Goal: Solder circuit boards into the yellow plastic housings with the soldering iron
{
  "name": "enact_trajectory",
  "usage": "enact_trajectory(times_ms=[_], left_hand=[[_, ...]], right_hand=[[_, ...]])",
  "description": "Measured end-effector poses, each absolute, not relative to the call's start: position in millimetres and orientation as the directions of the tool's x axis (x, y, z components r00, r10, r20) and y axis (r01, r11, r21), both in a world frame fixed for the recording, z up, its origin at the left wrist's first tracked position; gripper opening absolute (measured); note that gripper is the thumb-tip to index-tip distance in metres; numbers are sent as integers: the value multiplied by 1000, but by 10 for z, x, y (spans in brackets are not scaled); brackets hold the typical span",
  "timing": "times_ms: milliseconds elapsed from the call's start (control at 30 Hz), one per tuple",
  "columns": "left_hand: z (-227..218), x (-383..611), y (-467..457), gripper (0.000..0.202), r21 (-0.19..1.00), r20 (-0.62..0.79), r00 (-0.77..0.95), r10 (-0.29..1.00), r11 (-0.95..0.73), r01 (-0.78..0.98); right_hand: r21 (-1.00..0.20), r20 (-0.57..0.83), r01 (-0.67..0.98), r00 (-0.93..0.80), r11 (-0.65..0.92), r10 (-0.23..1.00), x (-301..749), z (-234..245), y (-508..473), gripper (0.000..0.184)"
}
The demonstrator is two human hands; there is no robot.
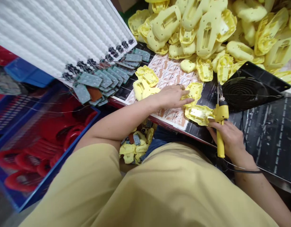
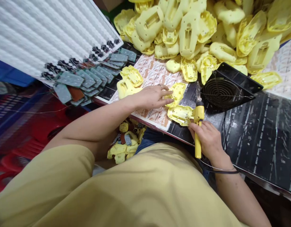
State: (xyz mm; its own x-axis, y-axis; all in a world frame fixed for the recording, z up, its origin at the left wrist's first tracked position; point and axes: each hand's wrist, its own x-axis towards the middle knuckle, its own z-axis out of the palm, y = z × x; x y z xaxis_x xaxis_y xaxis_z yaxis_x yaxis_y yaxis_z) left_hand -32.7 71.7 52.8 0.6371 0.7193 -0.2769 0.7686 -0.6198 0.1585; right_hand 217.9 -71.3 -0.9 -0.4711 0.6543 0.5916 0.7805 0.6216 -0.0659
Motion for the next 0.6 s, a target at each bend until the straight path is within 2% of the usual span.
enact_trajectory(times_ms=[100,267,333,467,600], left_hand=[[507,-360,765,44,117,-259,687,679,-684,720],[351,-299,851,28,23,-8,806,591,-806,591],[306,-213,836,33,22,15,810,586,-810,586],[303,33,634,45,33,9,718,696,-718,696],[319,77,366,48,65,55,692,720,-694,717]], right_hand=[[-132,577,757,-466,639,671,2267,35,-827,22],[-248,559,712,-449,657,697,2399,42,-1076,31],[-281,549,706,-438,650,712,2426,26,-1160,31],[-328,550,669,-438,667,711,2392,-16,-1169,33],[-301,571,648,-465,699,677,2311,-49,-1007,35]])
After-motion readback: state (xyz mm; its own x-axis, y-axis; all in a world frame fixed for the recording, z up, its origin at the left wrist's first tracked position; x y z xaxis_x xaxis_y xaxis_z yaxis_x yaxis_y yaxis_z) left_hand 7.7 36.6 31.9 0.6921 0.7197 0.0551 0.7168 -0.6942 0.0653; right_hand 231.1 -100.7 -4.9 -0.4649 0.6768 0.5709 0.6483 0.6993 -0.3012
